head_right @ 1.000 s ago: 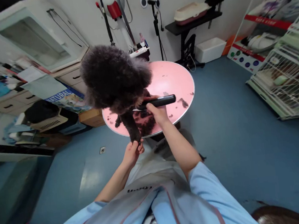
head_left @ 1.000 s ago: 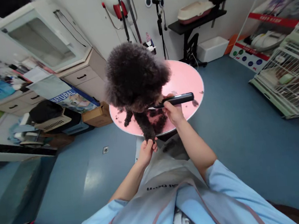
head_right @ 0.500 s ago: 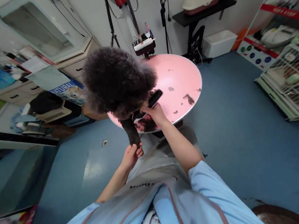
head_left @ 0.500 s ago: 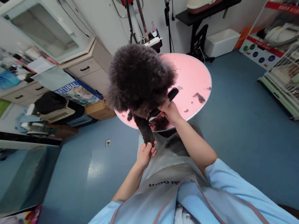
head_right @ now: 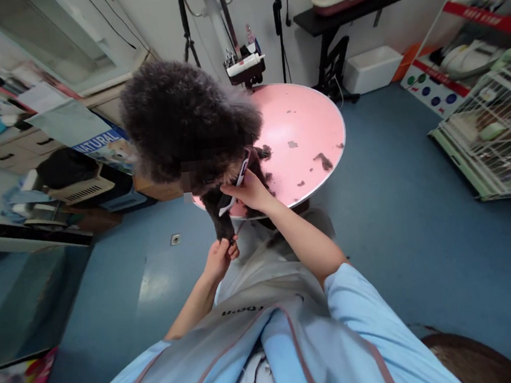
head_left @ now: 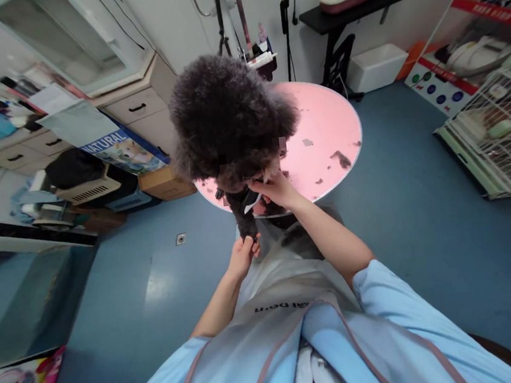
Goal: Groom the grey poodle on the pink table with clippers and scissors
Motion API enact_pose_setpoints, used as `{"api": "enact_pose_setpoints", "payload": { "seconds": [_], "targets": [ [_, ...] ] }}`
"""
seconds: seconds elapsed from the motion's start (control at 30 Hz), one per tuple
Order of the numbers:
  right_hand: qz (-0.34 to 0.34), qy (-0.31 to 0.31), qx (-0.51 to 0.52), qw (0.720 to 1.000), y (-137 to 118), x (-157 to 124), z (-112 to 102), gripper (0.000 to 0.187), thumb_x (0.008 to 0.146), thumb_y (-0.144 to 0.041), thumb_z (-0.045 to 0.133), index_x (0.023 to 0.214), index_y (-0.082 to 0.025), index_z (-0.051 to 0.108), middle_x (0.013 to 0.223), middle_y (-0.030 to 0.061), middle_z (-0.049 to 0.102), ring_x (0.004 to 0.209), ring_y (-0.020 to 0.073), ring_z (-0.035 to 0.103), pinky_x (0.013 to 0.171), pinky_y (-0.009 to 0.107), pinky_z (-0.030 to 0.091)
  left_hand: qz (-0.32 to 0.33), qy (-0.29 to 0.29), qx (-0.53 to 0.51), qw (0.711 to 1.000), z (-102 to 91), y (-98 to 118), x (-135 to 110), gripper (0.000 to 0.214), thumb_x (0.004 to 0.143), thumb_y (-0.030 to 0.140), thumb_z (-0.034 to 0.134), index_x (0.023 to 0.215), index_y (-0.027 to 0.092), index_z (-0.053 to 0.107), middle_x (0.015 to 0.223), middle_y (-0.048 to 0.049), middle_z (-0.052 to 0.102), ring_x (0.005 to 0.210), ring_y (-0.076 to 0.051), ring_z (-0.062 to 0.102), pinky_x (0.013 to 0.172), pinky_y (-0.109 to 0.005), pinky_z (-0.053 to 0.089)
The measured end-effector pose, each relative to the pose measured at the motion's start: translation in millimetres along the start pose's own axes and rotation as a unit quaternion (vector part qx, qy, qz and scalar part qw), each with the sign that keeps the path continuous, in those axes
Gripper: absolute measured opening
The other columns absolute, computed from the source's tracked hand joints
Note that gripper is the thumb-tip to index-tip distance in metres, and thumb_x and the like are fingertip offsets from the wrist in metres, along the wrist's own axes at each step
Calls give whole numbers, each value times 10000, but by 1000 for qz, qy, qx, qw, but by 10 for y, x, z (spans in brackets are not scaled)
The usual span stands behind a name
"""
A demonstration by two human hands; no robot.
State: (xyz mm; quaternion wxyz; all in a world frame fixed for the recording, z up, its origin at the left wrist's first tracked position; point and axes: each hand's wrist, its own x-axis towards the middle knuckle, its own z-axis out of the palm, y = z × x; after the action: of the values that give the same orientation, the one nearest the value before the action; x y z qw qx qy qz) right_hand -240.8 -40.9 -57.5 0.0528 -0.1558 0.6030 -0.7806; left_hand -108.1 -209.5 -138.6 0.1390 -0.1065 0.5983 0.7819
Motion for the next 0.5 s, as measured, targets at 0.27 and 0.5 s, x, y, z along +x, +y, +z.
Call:
{"api": "enact_pose_setpoints", "payload": {
  "seconds": [0.27,0.5],
  "targets": [
    [-74,175,-17,982,-26,-108,73,342,728,-475,726,867,-219,548,790,20,657,773,204,652,747,366,556,39,33,70,996,-2,39,35,598,718,696,651,874,125,564,528,65,418,481,-85,420,525,-249,317],
    [-7,93,-136,986,-103,-100,220,624,645,-401,797,1161,-212,501,993,67,670,1007,294,640,913,476,514,76,68,132,986,-17,82,33,497,761,621,633,834,133,576,547,42,477,496,-94,449,530,-243,348]
  ]
}}
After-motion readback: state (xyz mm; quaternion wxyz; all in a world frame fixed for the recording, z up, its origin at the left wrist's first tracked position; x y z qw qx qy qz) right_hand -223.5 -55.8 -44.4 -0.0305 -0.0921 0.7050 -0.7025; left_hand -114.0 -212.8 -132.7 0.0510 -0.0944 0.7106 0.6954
